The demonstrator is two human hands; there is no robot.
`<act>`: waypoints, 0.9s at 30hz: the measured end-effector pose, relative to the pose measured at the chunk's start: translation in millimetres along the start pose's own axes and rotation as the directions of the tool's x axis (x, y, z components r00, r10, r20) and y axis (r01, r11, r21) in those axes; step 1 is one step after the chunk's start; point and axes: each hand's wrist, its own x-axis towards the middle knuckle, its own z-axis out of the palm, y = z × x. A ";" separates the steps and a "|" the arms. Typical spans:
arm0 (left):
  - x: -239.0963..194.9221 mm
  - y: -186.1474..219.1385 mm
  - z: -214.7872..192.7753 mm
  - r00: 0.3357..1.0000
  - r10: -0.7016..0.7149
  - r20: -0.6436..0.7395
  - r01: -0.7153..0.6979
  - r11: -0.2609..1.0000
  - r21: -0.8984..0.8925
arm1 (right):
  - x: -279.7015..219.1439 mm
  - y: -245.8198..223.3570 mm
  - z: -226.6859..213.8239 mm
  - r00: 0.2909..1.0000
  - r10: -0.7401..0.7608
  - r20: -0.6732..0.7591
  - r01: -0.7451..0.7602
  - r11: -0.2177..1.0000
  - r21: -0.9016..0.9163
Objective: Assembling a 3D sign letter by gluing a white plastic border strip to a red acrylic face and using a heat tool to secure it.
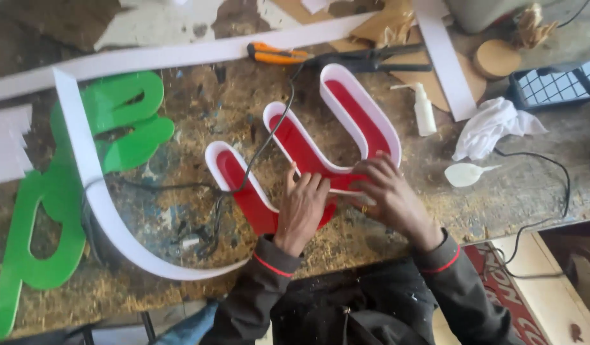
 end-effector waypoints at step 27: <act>-3.8 53.1 -36.3 0.965 -0.238 0.113 0.222 0.966 0.133 | -49.9 -12.7 49.1 0.929 0.359 -0.091 -0.363 0.932 -0.022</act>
